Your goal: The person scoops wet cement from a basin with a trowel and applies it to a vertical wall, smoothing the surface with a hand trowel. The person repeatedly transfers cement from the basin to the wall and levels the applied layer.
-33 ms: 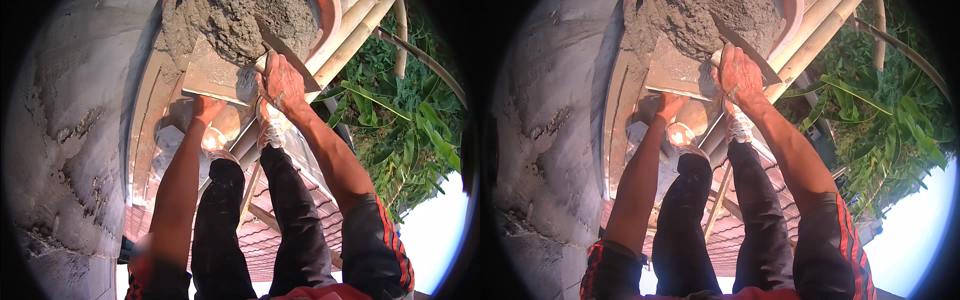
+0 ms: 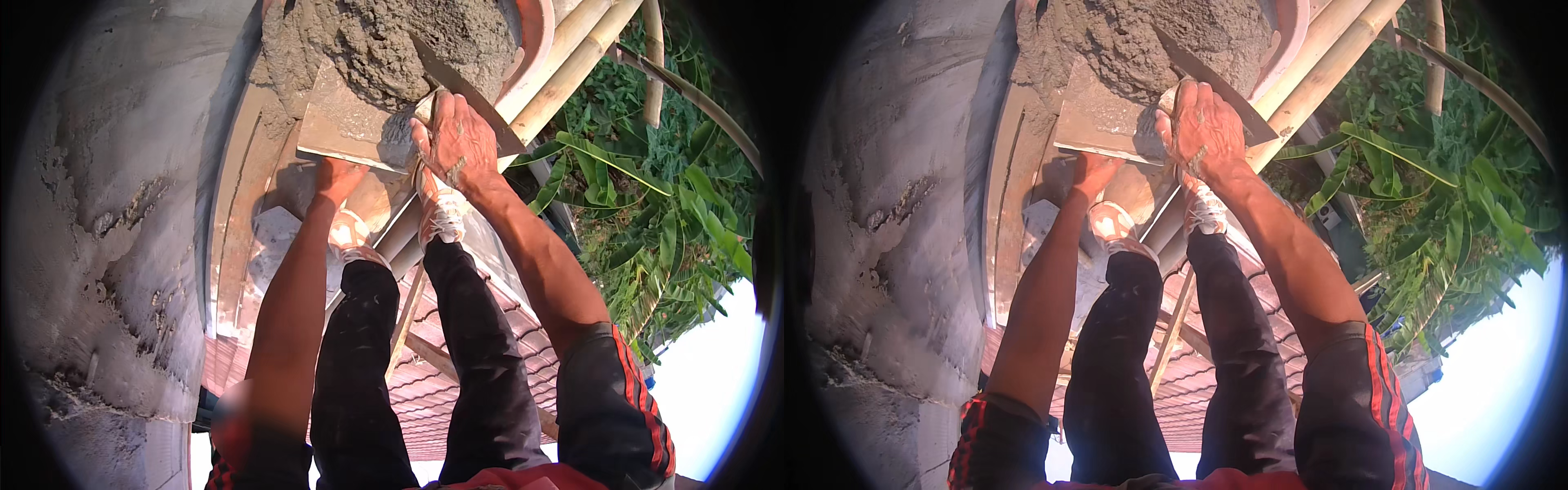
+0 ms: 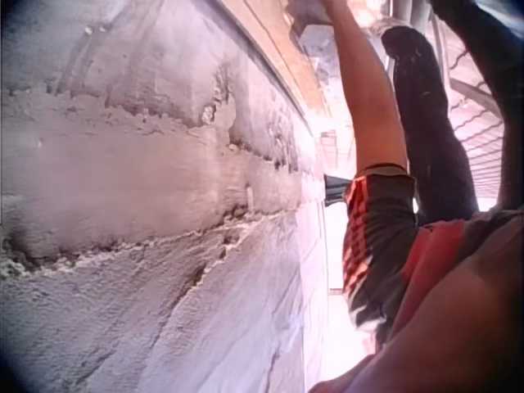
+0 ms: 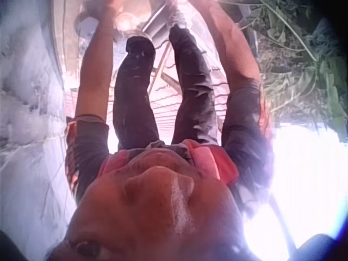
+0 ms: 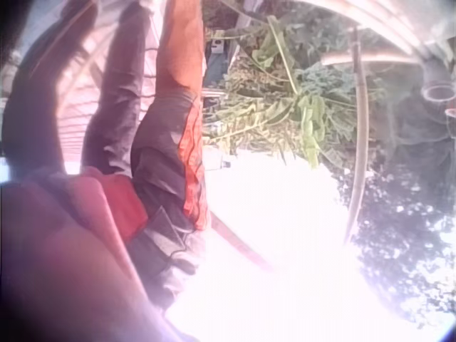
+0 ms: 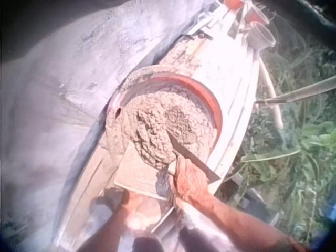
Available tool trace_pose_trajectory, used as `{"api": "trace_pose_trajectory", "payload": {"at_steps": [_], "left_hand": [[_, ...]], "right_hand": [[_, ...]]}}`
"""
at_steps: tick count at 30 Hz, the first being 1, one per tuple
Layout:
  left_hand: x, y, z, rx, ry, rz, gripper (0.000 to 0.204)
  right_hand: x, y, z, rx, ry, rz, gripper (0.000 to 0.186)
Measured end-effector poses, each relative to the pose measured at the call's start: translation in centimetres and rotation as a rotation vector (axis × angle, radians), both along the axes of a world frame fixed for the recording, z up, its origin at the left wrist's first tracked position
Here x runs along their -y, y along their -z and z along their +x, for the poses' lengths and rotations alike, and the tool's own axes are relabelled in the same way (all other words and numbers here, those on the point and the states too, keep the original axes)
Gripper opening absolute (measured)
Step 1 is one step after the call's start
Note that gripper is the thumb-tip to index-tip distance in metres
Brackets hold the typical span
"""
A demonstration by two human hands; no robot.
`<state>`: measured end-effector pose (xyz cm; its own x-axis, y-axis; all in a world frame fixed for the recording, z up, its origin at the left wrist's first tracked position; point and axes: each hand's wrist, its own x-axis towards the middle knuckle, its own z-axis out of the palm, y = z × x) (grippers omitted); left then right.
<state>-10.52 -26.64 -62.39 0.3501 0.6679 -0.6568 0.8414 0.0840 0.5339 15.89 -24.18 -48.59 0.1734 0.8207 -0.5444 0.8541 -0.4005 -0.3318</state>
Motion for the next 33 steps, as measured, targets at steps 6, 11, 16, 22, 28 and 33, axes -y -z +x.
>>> {"api": "trace_pose_trajectory", "payload": {"at_steps": [6,11,16,22,28,33], "left_hand": [[-0.4,0.6,0.0,0.138,-0.036,0.092,0.035],[-0.9,-4.3,1.5,0.267,0.007,0.008,0.030],[-0.3,-14.1,1.1,0.351,-0.018,0.044,0.028],[1.4,-33.2,0.6,0.565,-0.120,0.020,0.039],[7.2,-56.6,-7.9,0.606,-0.342,0.004,0.063],[10.6,-67.8,-13.4,0.476,-0.276,0.356,0.053]], "right_hand": [[4.8,-7.6,5.1,-0.001,0.114,0.249,0.060],[10.5,-16.0,9.4,-0.165,0.733,0.167,0.060],[14.1,-25.0,10.5,-0.428,1.012,0.231,0.040],[10.0,-42.7,8.2,-0.568,0.885,0.372,0.044],[7.0,-56.6,6.0,-0.978,0.755,0.584,0.045],[3.0,-66.5,1.9,-0.848,0.342,0.716,0.051]]}}
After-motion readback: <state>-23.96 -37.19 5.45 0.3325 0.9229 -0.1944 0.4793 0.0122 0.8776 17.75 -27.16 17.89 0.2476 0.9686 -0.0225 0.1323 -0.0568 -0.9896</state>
